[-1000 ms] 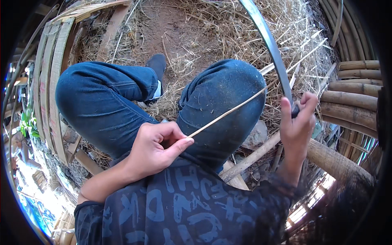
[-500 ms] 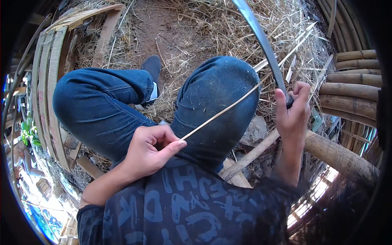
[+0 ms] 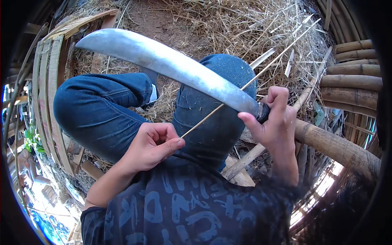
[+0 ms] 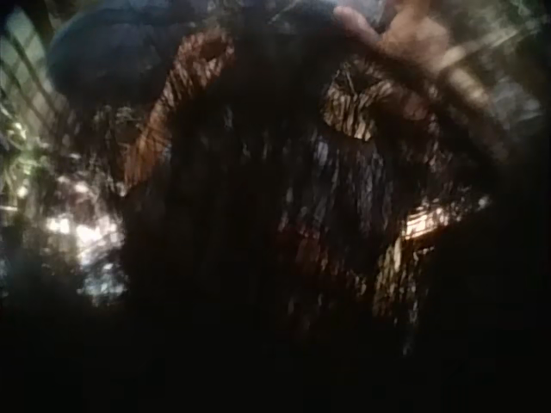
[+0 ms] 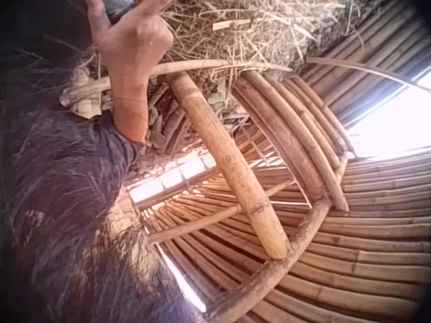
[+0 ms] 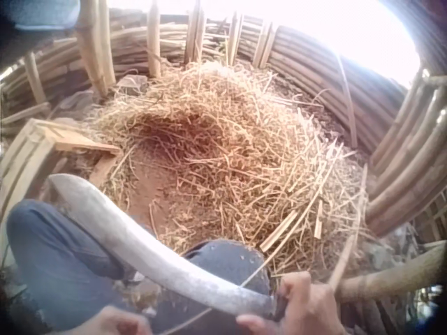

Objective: The person shaves a thin bamboo strip using a machete, bends the strip by hand, and shaves the strip further with the machete.

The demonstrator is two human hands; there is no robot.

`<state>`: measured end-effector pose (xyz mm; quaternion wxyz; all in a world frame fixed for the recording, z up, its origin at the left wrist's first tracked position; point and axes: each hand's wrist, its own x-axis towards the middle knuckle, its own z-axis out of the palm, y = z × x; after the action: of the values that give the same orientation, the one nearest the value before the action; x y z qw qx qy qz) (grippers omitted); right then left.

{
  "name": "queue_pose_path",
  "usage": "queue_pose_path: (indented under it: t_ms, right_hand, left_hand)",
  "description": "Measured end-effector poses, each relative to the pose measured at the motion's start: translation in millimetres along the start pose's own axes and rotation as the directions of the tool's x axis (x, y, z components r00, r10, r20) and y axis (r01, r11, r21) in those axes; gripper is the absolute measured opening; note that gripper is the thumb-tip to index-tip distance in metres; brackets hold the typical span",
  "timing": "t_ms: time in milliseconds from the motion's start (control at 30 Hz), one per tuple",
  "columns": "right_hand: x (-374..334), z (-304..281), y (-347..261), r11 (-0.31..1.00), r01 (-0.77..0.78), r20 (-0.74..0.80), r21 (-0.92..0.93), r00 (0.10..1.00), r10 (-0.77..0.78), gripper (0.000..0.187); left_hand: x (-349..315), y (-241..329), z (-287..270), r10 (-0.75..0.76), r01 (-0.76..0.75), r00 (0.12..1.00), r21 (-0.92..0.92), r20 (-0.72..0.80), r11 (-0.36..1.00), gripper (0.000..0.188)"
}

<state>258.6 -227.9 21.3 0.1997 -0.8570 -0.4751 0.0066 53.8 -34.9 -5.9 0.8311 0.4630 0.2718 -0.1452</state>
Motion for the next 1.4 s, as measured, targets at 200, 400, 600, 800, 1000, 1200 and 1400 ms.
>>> queue_pose_path:
  t_ms: [200,400,600,800,1000,1200,1400]
  right_hand:
    - [10.0,-8.2,49.8,0.934,-0.357,-0.052,-0.002,0.933,0.357,0.052]
    - [-5.6,-16.2,39.4,0.924,-0.369,-0.081,0.103,0.922,0.378,0.048]
    - [-5.4,2.4,-15.5,0.997,0.030,0.057,0.073,0.998,-0.034,0.062]
    - [-4.2,-0.6,4.2,0.993,-0.096,-0.009,0.063,0.995,0.097,0.065]
    - [-3.1,4.5,8.3,0.999,-0.029,-0.090,-0.018,0.996,0.027,0.065]
    - [9.9,0.5,49.1,0.938,-0.332,-0.097,0.096,0.935,0.341,0.053]
    - [-8.5,4.0,33.1,0.906,-0.207,-0.164,0.369,0.945,0.283,0.052]
  left_hand:
    - [-9.8,-2.2,-3.8,0.033,-0.032,0.998,0.025,-0.046,0.999,0.019]
    - [-10.7,-4.1,-5.7,-0.042,0.043,0.998,0.015,-0.043,0.999,0.018]
    - [-7.5,-9.0,-8.6,-0.026,0.026,0.999,-0.008,-0.040,1.000,0.016]
    - [-7.2,-1.9,-0.7,-0.006,0.006,1.000,0.012,-0.010,1.000,0.018]
    - [-6.9,0.6,-2.0,-0.050,0.051,0.998,-0.012,0.048,0.999,0.022]
    - [-12.2,-3.2,-9.9,-0.074,0.083,0.993,-0.096,0.096,0.992,0.021]
    - [-4.1,-5.1,-5.3,-0.127,0.140,0.987,-0.134,0.101,0.981,0.022]
